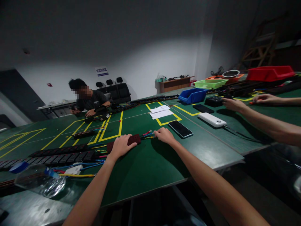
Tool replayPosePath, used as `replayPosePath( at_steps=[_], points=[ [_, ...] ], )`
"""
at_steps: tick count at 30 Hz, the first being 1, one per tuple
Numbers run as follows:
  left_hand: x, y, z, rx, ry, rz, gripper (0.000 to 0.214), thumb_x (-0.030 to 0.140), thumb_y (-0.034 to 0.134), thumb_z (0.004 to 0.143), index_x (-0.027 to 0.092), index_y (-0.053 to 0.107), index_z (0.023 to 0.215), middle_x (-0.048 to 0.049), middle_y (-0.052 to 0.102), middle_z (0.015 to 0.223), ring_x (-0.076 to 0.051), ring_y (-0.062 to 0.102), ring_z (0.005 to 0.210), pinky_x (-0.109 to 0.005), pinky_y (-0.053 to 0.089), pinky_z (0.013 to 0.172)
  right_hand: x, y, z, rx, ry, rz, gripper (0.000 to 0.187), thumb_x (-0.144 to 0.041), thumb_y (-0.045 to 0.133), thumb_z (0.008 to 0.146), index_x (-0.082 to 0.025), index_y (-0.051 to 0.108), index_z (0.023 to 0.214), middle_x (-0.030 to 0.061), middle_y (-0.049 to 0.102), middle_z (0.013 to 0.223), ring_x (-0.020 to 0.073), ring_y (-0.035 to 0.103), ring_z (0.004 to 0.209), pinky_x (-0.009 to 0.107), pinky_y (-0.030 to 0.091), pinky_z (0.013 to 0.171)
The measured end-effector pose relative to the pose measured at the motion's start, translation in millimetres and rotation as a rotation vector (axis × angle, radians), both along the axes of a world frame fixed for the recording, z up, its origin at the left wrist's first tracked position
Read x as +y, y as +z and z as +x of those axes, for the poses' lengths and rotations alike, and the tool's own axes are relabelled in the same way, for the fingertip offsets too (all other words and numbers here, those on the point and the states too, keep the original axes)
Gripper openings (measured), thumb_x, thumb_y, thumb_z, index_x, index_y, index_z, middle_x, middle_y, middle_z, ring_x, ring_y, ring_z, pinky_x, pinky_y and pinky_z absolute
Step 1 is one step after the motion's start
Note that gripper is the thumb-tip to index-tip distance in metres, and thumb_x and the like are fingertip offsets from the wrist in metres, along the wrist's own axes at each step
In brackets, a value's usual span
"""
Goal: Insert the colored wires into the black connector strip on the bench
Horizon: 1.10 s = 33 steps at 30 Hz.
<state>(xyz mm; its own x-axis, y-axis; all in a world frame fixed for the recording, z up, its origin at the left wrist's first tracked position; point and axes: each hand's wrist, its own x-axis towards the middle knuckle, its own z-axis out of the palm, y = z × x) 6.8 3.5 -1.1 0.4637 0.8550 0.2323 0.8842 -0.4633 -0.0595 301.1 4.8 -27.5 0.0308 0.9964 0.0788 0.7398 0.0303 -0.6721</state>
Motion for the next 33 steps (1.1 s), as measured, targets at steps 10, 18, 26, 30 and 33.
replayPosePath(
  at_steps=[10,18,26,30,33],
  points=[
    [0,-0.6,0,-0.003,0.0,0.01,0.063,0.073,0.045,0.095,0.021,0.06,0.128,-0.0118,0.07,0.113,-0.03,0.065,0.105,-0.037,0.044,0.083,3,-0.9,3,0.143,0.02,0.037,0.047,-0.044,0.048,0.093,-0.012,0.08,0.082,0.003,0.064,0.057,0.0135,0.052,0.053,0.025,0.035,0.055],
    [0,-1.8,-1,-0.024,-0.019,0.017,0.062,0.072,0.045,0.095,0.022,0.059,0.128,-0.0112,0.07,0.114,-0.028,0.065,0.103,-0.037,0.044,0.083,-6,6.5,-1,-0.072,-0.027,-0.009,0.04,-0.039,0.05,0.096,-0.017,0.077,0.077,0.0047,0.07,0.066,0.0147,0.059,0.058,0.025,0.032,0.055],
    [-3,1.0,0,-0.015,0.001,-0.005,0.063,0.072,0.045,0.095,0.022,0.059,0.13,-0.0119,0.07,0.116,-0.029,0.064,0.106,-0.037,0.044,0.085,-3,2.1,-1,-0.024,0.015,-0.007,0.042,-0.04,0.049,0.096,-0.015,0.08,0.08,0.0054,0.069,0.064,0.015,0.058,0.056,0.025,0.035,0.055],
    [-2,-0.1,0,-0.017,-0.004,0.004,0.063,0.072,0.046,0.095,0.021,0.059,0.13,-0.0117,0.07,0.117,-0.029,0.064,0.106,-0.037,0.044,0.085,0,0.4,0,0.076,0.034,0.021,0.045,-0.041,0.049,0.094,-0.013,0.08,0.078,0.0046,0.066,0.059,0.0149,0.056,0.055,0.025,0.037,0.057],
    [-1,-1.6,0,-0.015,-0.008,0.014,0.063,0.072,0.046,0.095,0.021,0.06,0.129,-0.0116,0.07,0.116,-0.03,0.064,0.106,-0.038,0.044,0.085,1,0.4,0,0.137,0.065,0.048,0.048,-0.045,0.048,0.094,-0.012,0.08,0.077,0.0034,0.063,0.055,0.0143,0.053,0.052,0.025,0.037,0.056]
  ],
)
